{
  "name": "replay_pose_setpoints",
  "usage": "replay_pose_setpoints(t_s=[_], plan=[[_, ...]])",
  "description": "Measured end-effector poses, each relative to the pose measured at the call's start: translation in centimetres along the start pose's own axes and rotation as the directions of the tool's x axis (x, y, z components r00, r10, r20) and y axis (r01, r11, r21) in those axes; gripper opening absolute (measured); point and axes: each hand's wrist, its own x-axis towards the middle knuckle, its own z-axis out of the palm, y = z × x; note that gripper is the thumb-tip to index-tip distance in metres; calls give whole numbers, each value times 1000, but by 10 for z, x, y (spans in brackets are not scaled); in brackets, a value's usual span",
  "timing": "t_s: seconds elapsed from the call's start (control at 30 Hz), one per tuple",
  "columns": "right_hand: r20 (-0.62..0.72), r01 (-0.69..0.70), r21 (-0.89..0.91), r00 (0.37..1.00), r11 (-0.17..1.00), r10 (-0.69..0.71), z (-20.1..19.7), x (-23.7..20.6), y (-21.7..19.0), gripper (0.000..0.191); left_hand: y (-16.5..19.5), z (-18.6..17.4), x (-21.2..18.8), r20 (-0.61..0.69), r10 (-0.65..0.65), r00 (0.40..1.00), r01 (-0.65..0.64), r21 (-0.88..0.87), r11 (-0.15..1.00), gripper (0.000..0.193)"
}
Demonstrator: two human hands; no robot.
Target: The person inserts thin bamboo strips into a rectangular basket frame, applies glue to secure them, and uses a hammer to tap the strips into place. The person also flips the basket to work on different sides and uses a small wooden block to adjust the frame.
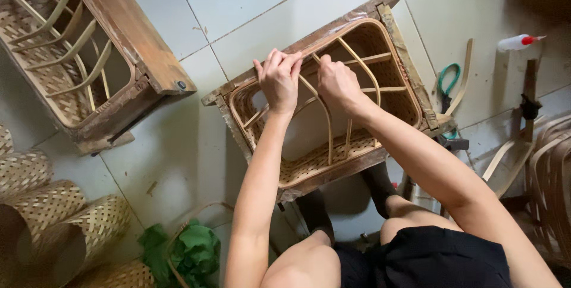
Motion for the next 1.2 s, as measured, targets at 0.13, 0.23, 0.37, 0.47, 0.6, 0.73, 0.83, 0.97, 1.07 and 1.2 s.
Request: replay_pose_setpoints(t_s=[0.13,0.23,0.37,0.47,0.6,0.73,0.83,0.97,1.07,1.2], plan=[[28,39,-36,999,999,-38,8,3,-2,15,-1,1,-2,8,-11,1000,11,10,1000,16],[20,80,-29,997,996,-79,15,4,0,15,-3,4,-5,-5,-8,1000,8,14,1000,15],[-30,137,-45,990,990,-138,14,3,-2,23,-9,11,-7,35,36,999,-36,-13,999,11],[-113,254,-36,960,967,-256,-4,-2,-7,26,-17,6,-8,72,168,983,-167,-17,986,11],[35,277,240,955,931,-293,-58,-6,23,32,-36,-26,-12,121,250,961,-241,-86,967,15],[-480,277,150,860,949,-175,-127,-15,152,19,-59,-71,-21,136,151,979,-145,-52,988,18],[-584,-50,-88,811,995,-11,-133,-29,247,29,-69,-83,-26,111,117,987,-112,-54,992,19],[-535,-202,-263,844,943,31,-100,-53,308,49,-76,-78,-29,69,101,993,-96,-79,992,18],[-442,-264,-159,881,951,170,-93,-59,312,26,-80,-73,-30,40,89,995,-84,-100,991,17],[-350,-285,-83,905,955,240,-116,-46,293,18,-86,-65,-31,3,38,999,-37,-77,996,12]])
